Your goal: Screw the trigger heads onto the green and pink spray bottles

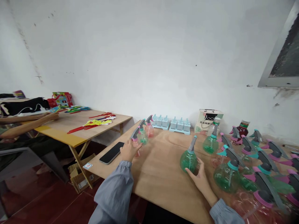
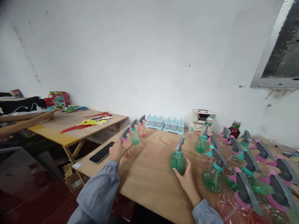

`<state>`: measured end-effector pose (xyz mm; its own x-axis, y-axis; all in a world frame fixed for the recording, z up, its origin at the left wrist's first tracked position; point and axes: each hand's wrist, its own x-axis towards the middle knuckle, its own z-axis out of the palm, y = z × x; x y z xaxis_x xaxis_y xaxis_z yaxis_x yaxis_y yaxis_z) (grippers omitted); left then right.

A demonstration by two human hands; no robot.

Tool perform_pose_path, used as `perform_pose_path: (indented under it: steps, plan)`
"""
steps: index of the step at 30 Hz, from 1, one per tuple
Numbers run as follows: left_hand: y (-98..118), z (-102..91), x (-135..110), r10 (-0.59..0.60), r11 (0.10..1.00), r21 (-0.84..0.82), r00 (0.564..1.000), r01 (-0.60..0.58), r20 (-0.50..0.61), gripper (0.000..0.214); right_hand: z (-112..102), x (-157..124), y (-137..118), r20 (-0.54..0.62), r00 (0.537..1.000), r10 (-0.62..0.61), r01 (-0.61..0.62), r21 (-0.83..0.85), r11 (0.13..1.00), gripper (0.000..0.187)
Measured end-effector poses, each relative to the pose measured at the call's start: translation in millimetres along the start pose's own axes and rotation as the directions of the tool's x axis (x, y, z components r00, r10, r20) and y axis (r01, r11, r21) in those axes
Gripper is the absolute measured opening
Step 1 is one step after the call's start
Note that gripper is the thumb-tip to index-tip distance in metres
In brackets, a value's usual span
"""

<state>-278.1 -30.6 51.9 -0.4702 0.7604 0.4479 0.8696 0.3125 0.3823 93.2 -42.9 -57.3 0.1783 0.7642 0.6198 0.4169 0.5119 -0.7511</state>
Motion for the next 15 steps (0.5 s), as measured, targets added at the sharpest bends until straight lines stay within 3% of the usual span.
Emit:
perform_pose_path:
  steps: [6, 10, 12, 15]
  plan:
    - [-12, 7.5, 12, -0.038, 0.997, -0.076, 0.995, 0.031, -0.091, 0.061, 0, 0, -4, 0.011, 1.0, -0.029, 0.03, -0.013, 0.999, 0.073]
    - [-21, 22.1, 9, -0.067, 0.944, -0.33, 0.968, -0.016, -0.241, 0.073, 2, -1, -1, 0.003, 0.999, -0.033, 0.033, -0.012, 0.999, 0.079]
    - [-23, 29.9, 5, -0.133, 0.876, -0.477, 0.914, -0.072, -0.382, 0.08, 4, -1, -1, 0.009, 1.0, -0.01, 0.01, -0.01, 1.0, 0.092]
    - [-18, 35.0, -9, -0.266, 0.75, -0.624, 0.763, -0.219, -0.588, 0.074, 7, -3, -4, 0.053, 0.999, 0.011, -0.01, -0.029, 1.0, 0.103]
